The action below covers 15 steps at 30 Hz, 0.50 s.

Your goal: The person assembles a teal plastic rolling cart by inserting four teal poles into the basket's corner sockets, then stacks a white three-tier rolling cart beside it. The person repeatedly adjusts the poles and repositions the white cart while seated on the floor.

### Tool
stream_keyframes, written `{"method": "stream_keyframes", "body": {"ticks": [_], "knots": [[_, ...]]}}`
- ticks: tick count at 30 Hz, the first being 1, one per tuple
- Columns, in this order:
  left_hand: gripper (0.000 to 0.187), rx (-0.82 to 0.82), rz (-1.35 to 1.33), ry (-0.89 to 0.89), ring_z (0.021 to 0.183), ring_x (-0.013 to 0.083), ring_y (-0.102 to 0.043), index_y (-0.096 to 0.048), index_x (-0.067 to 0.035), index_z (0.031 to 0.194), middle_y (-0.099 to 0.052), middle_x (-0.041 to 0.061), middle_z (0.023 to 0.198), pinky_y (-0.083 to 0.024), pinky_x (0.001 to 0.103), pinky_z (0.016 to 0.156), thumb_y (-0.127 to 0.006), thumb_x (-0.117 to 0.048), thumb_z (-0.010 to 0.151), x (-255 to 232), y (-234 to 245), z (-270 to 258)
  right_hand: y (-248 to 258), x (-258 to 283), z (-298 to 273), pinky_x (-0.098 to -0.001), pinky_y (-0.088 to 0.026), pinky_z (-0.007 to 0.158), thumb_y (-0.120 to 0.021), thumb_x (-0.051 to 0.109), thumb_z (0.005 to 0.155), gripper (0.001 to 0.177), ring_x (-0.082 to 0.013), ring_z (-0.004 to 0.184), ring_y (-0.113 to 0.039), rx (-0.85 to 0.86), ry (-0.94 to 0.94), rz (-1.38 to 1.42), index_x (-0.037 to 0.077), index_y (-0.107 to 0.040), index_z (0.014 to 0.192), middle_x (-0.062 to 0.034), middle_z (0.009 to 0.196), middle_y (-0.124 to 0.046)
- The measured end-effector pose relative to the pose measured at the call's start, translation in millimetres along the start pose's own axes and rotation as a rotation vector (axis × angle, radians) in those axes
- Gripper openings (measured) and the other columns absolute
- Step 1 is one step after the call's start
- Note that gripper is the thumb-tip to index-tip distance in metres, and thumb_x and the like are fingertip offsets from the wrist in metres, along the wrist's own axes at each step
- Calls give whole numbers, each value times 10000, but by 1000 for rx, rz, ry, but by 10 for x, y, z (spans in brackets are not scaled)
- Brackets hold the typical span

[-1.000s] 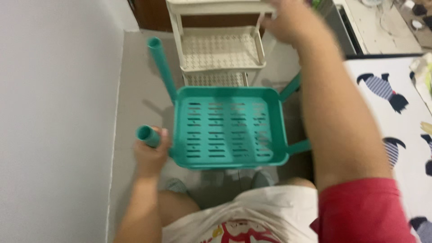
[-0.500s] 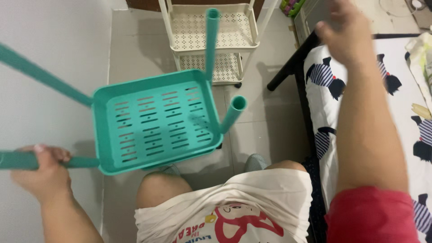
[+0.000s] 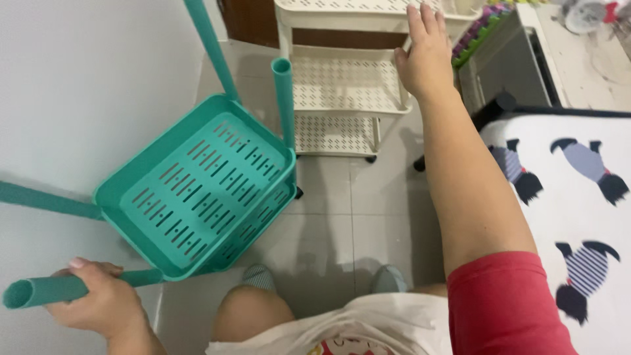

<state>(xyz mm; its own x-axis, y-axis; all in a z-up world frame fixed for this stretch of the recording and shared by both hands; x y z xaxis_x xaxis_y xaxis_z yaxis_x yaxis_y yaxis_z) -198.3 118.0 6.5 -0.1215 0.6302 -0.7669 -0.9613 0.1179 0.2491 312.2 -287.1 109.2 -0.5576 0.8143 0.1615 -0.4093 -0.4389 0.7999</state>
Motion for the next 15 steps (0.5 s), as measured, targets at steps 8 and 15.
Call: {"method": "stream_keyframes", "body": {"ticks": [8, 15], "knots": [[227, -63, -223, 99, 912, 174, -649, -364, 89, 1314, -573, 174, 1128, -585, 301, 762, -520, 14, 1168, 176, -381, -39, -102, -29, 180, -709, -229, 1105, -695, 227, 1043, 292, -390, 1298, -508, -41, 54, -258, 131, -653, 1316, -170, 1311, -597], [220, 127, -334, 94, 860, 148, -609, -428, 77, 1317, -568, 132, 1143, -530, 298, 773, -591, -16, 1202, 80, -769, 316, 128, -293, -118, -509, -461, 906, -697, 162, 1047, 84, -365, 992, -644, -87, 179, -79, 100, -749, 1023, -124, 1065, -684]]}}
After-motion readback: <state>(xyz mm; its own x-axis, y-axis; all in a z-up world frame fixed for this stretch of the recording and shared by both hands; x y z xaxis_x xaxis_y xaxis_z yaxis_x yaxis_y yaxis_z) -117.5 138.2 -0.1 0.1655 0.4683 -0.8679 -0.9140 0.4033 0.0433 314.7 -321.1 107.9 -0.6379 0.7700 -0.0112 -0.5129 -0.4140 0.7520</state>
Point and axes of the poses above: each hand's wrist, its own z-axis towards the middle knuckle, its own y-axis out of the back of the hand, x = y × z, the point moved 3 cm from there along z, towards the middle knuckle
